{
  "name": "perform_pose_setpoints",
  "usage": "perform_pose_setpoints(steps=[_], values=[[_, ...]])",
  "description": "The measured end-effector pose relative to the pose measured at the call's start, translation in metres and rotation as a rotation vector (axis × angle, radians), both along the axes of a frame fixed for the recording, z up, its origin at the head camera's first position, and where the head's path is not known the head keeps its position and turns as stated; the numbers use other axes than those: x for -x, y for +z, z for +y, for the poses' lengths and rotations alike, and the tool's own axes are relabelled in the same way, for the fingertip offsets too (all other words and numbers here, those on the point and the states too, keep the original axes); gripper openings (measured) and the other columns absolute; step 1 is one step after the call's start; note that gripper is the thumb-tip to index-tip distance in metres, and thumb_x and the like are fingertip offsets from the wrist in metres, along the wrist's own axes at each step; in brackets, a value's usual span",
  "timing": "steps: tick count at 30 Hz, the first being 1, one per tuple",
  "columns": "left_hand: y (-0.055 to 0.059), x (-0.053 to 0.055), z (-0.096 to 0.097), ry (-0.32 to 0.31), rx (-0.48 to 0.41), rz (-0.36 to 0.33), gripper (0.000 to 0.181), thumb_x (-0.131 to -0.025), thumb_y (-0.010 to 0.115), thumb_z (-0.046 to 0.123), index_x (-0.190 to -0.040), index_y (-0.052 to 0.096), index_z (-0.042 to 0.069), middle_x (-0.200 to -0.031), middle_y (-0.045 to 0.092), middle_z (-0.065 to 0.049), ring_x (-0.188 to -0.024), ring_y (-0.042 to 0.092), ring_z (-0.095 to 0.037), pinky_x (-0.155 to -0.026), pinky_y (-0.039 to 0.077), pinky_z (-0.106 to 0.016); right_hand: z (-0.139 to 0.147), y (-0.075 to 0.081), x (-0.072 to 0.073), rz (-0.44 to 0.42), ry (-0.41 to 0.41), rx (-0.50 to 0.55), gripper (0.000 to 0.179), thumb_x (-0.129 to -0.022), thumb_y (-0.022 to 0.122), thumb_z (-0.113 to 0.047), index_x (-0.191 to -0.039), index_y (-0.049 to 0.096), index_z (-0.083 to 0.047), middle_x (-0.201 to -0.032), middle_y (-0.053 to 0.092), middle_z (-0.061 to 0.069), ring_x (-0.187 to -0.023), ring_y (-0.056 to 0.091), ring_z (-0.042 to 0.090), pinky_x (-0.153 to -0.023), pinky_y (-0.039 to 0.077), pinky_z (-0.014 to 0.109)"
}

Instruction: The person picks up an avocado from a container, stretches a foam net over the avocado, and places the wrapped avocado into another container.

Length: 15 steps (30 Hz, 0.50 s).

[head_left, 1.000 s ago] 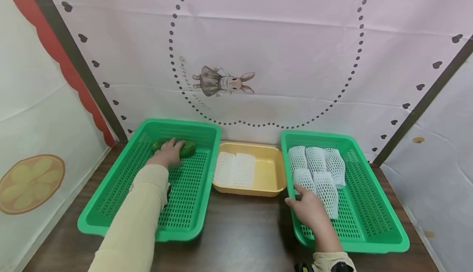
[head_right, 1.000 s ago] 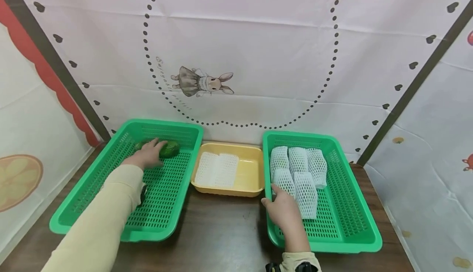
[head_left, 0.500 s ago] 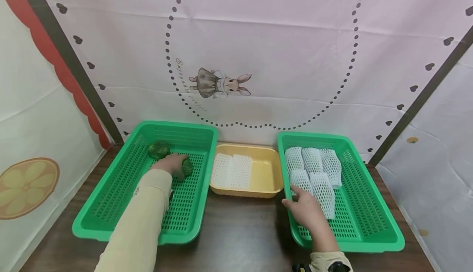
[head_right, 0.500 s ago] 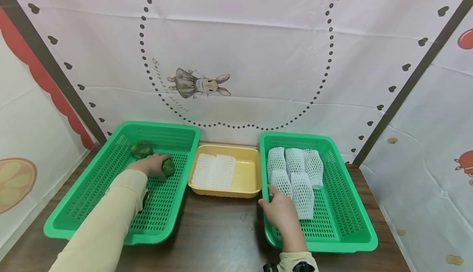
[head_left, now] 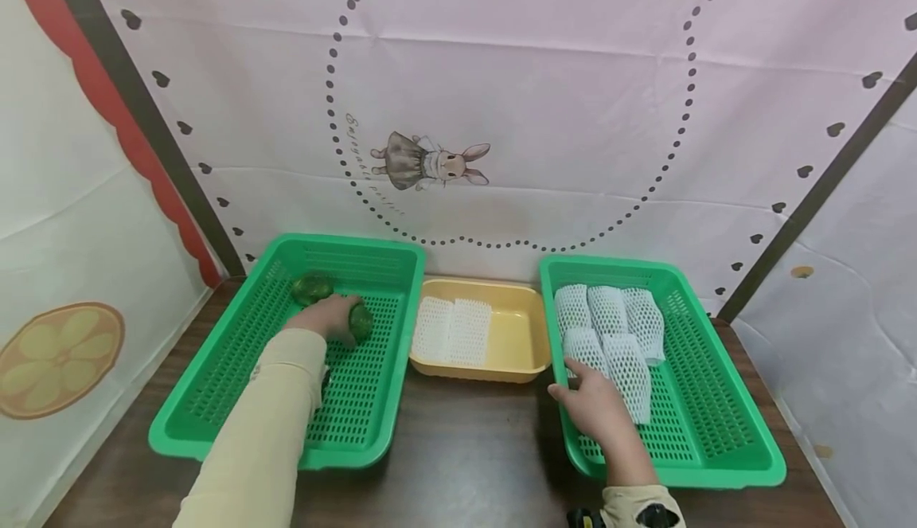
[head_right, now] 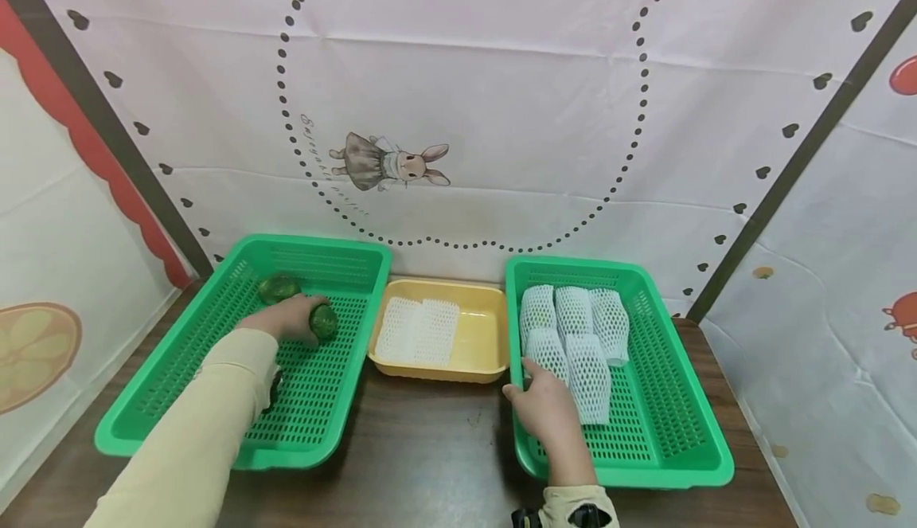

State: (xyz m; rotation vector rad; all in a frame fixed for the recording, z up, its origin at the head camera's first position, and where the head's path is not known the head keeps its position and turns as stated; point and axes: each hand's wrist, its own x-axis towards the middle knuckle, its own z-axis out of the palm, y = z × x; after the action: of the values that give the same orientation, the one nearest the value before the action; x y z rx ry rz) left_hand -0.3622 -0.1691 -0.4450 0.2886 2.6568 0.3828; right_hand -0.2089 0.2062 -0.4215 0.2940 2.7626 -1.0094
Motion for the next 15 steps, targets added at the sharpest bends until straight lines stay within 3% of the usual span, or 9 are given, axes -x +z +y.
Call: perform_pose_setpoints(steps=[4, 10, 15], values=[[0.005, 0.0, -0.005, 0.018, -0.055, 0.016, 0.08, -0.078, 0.075, 0.014, -0.143, 0.03, 0.003, -0.14, 0.03, -0.03, -0.124, 0.032, -0.048, -0.088, 0.039, -0.058, 0.0, 0.0, 0.0, 0.0, -0.001, 0.003, 0.058, -0.089, 0.061, -0.021, -0.136, 0.041, 0.005, -0.119, 0.055, 0.027, -0.109, 0.053, 0.039, -0.082, 0.046, 0.049], [0.011, 0.001, -0.017, 0.076, -0.2, 0.073, 0.075, -0.077, 0.075, 0.014, -0.134, 0.028, 0.004, -0.13, 0.041, -0.028, -0.113, 0.046, -0.043, -0.081, 0.044, -0.053, 0.0, -0.001, -0.001, 0.006, -0.008, 0.006, 0.057, -0.089, 0.061, -0.021, -0.136, 0.04, 0.004, -0.119, 0.056, 0.027, -0.107, 0.054, 0.039, -0.079, 0.047, 0.048], [0.017, -0.002, -0.023, 0.088, -0.226, 0.14, 0.072, -0.078, 0.076, 0.018, -0.132, 0.031, 0.003, -0.125, 0.042, -0.028, -0.11, 0.047, -0.044, -0.08, 0.044, -0.054, 0.0, -0.002, -0.003, 0.015, -0.006, 0.007, 0.057, -0.089, 0.061, -0.021, -0.136, 0.04, 0.005, -0.119, 0.055, 0.027, -0.106, 0.054, 0.039, -0.078, 0.047, 0.047]])
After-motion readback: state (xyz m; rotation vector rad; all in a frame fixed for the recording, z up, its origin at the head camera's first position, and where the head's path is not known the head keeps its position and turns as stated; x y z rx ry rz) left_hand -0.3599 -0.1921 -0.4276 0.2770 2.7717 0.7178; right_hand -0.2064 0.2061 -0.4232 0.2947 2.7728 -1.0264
